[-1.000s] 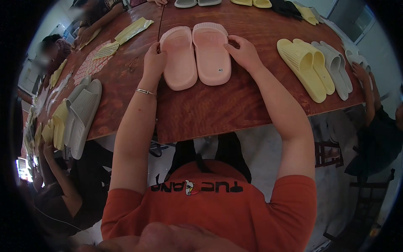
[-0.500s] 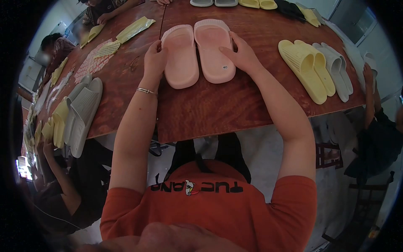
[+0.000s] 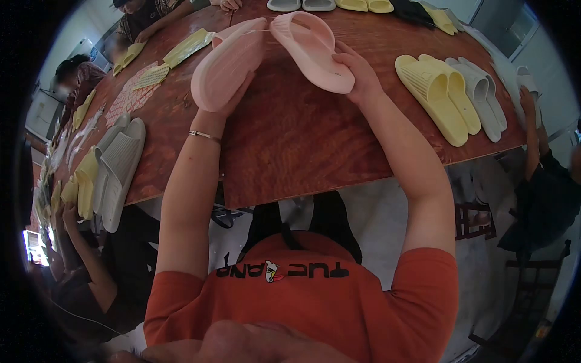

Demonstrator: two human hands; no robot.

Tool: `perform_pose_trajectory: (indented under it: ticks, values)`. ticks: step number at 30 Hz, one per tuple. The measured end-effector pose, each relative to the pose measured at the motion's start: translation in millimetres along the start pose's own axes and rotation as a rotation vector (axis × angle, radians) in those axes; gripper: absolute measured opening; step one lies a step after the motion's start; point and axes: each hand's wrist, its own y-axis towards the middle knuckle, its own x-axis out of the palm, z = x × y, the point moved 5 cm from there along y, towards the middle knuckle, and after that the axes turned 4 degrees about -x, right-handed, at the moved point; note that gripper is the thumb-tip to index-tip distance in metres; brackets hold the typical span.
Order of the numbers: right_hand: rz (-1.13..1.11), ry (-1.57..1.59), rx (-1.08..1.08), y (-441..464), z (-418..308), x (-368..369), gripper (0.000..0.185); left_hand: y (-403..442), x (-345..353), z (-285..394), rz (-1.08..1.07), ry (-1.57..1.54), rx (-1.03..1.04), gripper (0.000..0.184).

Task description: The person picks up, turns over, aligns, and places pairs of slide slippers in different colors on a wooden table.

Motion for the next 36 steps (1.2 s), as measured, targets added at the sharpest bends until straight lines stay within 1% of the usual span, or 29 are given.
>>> perform_pose_trajectory:
  ticks: [1,3,5,7,9,10,12,14,15,16,18,19,20,21,26,29,30,31,33,34,36]
  values:
    - [0.001,0.001,0.000,-1,-1,3,0.050,-3,8,2,-0.068,0.019,0.027,0.037]
    - [-0.113,0.024,0.099,-5,4,17,0.048,-9,20,-5,-0.092,-0.141,-0.155,0.042]
    - [-0.144,-0.034,0.097,-6,8,23,0.047,-10,26,-13,-0.114,-0.212,-0.241,0.039]
    - [-0.177,-0.093,0.099,-9,10,29,0.046,-7,28,-17,-0.135,-0.201,-0.234,0.037]
    - [-0.265,-0.136,0.150,-16,10,42,0.052,-4,28,-21,-0.156,-0.159,-0.216,0.035]
    - [-0.265,-0.135,0.150,-18,9,46,0.052,-3,28,-22,-0.168,-0.126,-0.196,0.034]
    - [-0.271,-0.107,0.220,-21,11,52,0.044,-1,27,-23,-0.205,-0.027,-0.148,0.032]
    - [-0.270,-0.149,0.216,-23,13,56,0.044,-9,36,-19,-0.268,0.099,-0.072,0.032]
    - [-0.267,-0.190,0.212,-24,15,57,0.044,-16,32,-21,-0.152,0.115,-0.155,0.033]
    - [-0.267,-0.190,0.213,-25,16,59,0.044,-16,30,-20,-0.151,0.115,-0.155,0.033]
    - [-0.181,-0.287,0.241,-27,19,59,0.041,-20,21,-31,-0.073,-0.103,-0.459,0.040]
    - [-0.181,-0.287,0.242,-27,21,61,0.041,-21,18,-36,-0.067,-0.141,-0.502,0.038]
    - [-0.113,-0.368,0.252,-28,22,58,0.039,-19,17,-40,-0.074,-0.152,-0.517,0.037]
    - [-0.044,-0.450,0.262,-28,23,55,0.037,-19,16,-41,-0.086,-0.144,-0.511,0.036]
    - [0.005,-0.455,0.268,-26,30,51,0.033,-1,8,-50,-0.089,-0.064,-0.450,0.030]
    - [0.015,-0.408,0.257,-26,29,52,0.032,2,4,-50,-0.028,-0.005,-0.451,0.029]
    - [0.016,-0.393,0.250,-26,28,53,0.032,2,3,-50,0.022,0.026,-0.460,0.029]
    - [0.015,-0.394,0.250,-26,27,54,0.032,0,9,-48,0.023,0.025,-0.459,0.029]
    - [0.031,-0.379,0.234,-26,25,55,0.032,-9,29,-43,-0.068,0.091,-0.495,0.028]
    - [0.033,-0.379,0.234,-26,25,54,0.032,-7,25,-46,-0.069,0.091,-0.497,0.028]
    - [-0.001,-0.383,0.254,-26,27,52,0.032,-1,12,-53,-0.063,0.262,-0.469,0.028]
